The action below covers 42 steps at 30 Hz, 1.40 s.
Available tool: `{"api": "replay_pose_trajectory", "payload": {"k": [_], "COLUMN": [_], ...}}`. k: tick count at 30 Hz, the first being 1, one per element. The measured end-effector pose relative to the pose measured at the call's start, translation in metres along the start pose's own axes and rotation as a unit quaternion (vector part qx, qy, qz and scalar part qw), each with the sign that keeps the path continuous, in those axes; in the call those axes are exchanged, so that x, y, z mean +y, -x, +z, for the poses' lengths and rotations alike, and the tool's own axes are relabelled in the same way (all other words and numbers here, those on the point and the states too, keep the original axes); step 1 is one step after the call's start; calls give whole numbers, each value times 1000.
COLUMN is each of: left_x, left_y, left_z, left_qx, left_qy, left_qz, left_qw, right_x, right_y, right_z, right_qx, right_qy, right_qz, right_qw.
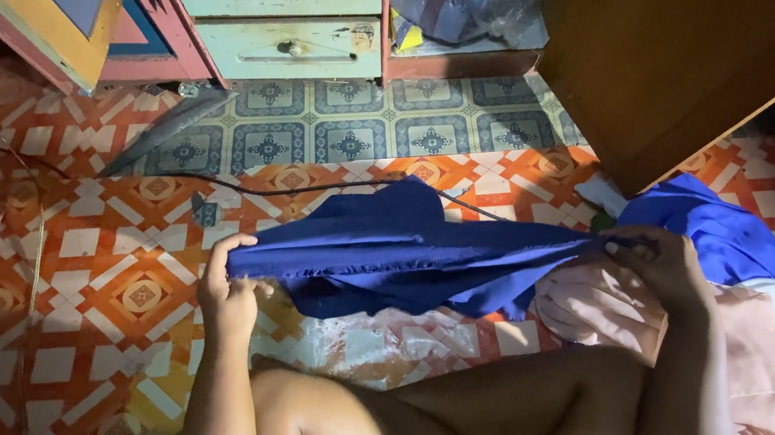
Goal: Folding a blue garment and placing it inside a wardrobe.
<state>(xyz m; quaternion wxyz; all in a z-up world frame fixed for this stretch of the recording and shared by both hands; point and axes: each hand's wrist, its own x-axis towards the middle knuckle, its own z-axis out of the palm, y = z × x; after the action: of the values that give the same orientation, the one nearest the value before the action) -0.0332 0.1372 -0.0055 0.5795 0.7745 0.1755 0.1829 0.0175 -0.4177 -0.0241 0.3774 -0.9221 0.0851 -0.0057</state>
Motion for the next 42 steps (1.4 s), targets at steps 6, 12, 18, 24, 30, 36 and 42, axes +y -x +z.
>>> {"api": "replay_pose_trajectory", "payload": {"k": [6, 12, 18, 24, 30, 36, 42], "left_x": [1, -19, 14, 44, 40, 43, 83], "left_y": [-1, -4, -4, 3, -2, -13, -16], "left_z": [1, 0, -1, 2, 7, 10, 12], "left_qx": [-27, 64, -87, -135, -65, -47, -44], "left_qy": [-28, -267, -269, -84, -145, 60, -139], "left_qz": [153, 169, -86, -206, -282, -309, -234], "left_qw": [987, 947, 955, 966, 946, 948, 961], "right_x": [-4, 2, 11, 0, -6, -30, -63], "right_y": [0, -3, -7, -3, -1, 0, 6], "right_z": [-1, 1, 4, 6, 9, 10, 2], "right_qx": [32, 34, 35, 67, 130, 158, 234], "right_qy": [-104, -94, -126, -212, -292, -337, -397], "right_qz": [-4, 17, 25, 41, -10, 40, -41], "right_qw": [994, 995, 991, 974, 948, 927, 887]}}
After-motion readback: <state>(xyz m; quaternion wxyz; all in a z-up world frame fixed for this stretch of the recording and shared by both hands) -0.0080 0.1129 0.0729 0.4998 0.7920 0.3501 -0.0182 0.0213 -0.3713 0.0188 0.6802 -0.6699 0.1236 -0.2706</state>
